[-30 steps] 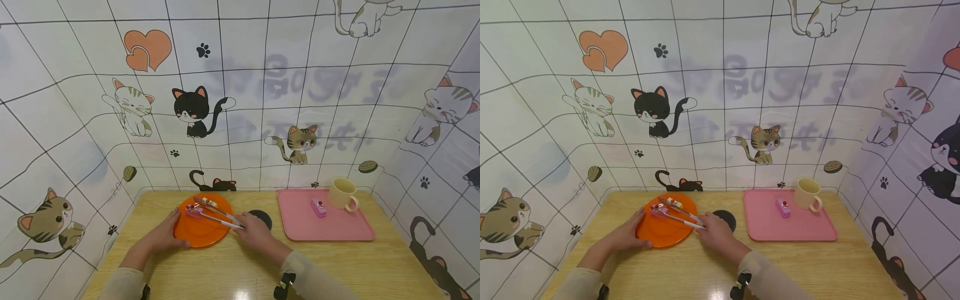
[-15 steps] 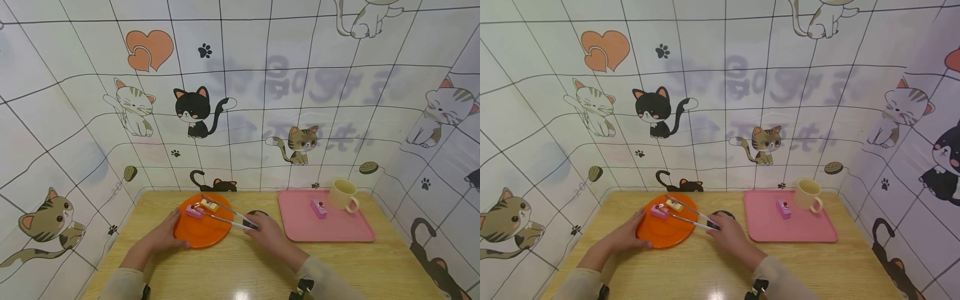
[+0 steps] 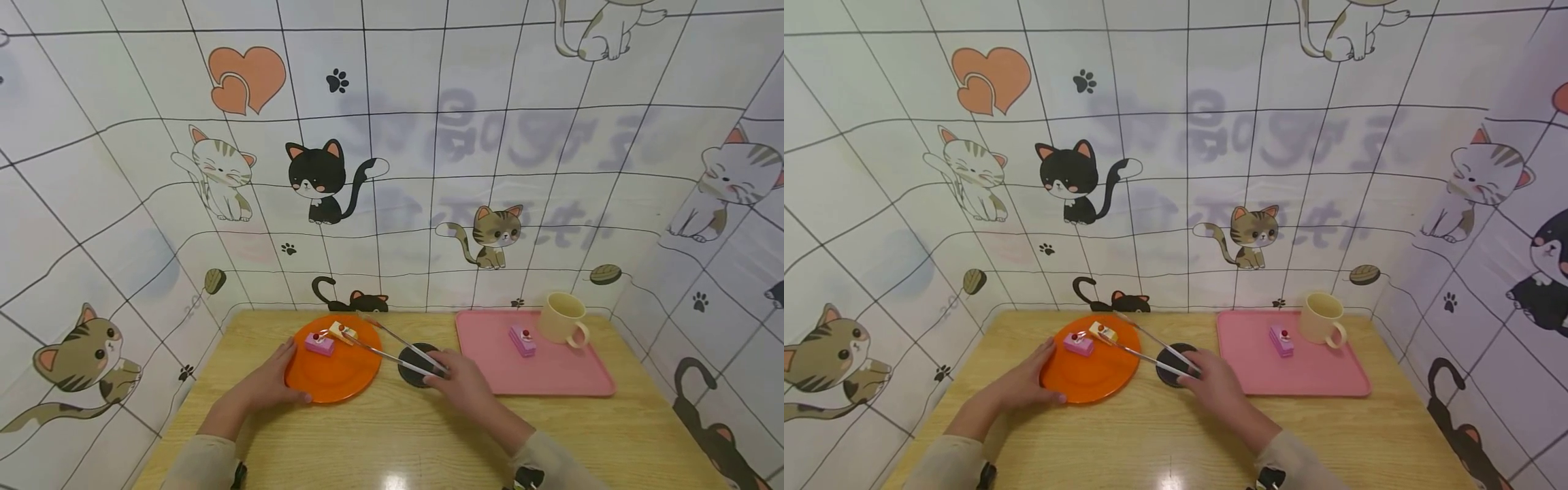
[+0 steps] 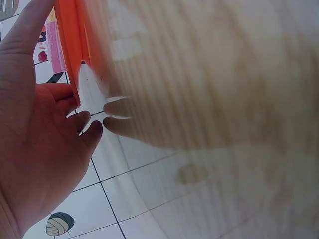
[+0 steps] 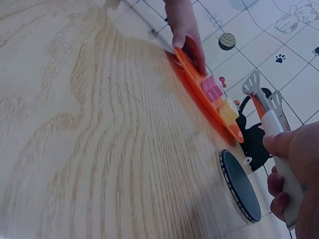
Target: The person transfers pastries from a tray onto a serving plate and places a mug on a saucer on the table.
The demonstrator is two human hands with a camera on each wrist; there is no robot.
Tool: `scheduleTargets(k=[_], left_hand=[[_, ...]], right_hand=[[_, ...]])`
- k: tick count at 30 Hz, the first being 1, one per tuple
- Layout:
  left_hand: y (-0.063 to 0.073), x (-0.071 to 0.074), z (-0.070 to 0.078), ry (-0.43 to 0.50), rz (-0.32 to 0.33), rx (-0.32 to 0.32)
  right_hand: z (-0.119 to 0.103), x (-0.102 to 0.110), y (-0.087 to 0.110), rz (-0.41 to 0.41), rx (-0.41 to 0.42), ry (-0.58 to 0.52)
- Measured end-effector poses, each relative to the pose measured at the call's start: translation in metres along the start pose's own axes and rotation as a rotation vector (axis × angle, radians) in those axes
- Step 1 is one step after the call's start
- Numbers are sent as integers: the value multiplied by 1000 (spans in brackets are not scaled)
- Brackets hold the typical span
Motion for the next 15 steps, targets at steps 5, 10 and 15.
scheduleTargets(k=[5,10,15], left_hand=[[0,-2,0,-3,-5,12],[1,-1,0,0,-10,21],[3,2,2,11,-8,22]], right_hand=[[7,13,5,31,-32,-24],[19,25,10,67,-64,-57],[36,38,12,82,-144,-83]])
Point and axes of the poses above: each hand's wrist, its own y-axis away from the middle knuckle, its own x-axis out of the back of the hand, z = x × y, the point moved 7 cm from there along -y, towards the middle knuckle, and after that the axes turned 14 degrees about z, right-handed, at the moved point
